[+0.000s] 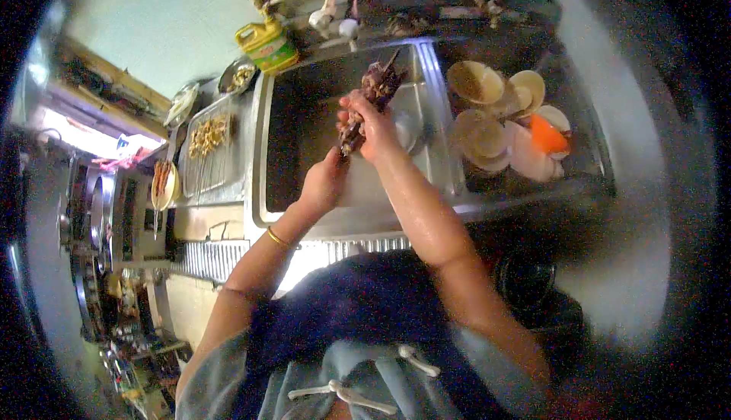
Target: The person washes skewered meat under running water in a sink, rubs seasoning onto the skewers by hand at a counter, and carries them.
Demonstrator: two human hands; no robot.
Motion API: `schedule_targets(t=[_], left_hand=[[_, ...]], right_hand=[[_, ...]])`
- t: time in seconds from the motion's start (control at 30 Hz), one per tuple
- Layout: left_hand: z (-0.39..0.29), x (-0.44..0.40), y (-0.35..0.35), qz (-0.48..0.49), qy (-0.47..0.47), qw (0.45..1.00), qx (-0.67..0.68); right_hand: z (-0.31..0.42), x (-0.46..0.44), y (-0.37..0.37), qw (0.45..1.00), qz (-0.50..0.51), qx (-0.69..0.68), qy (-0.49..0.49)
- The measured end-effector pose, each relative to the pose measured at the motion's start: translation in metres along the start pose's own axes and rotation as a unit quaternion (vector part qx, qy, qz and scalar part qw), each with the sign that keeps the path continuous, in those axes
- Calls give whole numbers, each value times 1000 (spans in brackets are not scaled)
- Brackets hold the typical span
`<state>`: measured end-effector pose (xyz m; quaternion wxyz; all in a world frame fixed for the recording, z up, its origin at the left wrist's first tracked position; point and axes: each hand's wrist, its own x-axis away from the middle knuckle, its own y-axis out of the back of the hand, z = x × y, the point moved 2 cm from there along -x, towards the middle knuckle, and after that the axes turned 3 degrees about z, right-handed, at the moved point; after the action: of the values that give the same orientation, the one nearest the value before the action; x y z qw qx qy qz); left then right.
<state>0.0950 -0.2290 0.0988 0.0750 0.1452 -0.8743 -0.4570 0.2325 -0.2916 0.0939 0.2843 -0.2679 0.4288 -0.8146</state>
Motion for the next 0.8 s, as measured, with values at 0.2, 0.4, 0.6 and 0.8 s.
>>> schedule_targets(t=[0.2,0.4,0.6,0.8], left_hand=[[1,27,17,21,86,995,-49],[28,42,23,5,107,993,-44],[65,46,29,-71,77,990,95],[74,76,59,-28,88,995,44]], right_hand=[[-36,4,-19,999,-11,-27,-25],[-69,-9,-18,998,28,-17,-47],[-104,13,-45,996,61,62,19],[-155,29,-65,983,-72,162,39]])
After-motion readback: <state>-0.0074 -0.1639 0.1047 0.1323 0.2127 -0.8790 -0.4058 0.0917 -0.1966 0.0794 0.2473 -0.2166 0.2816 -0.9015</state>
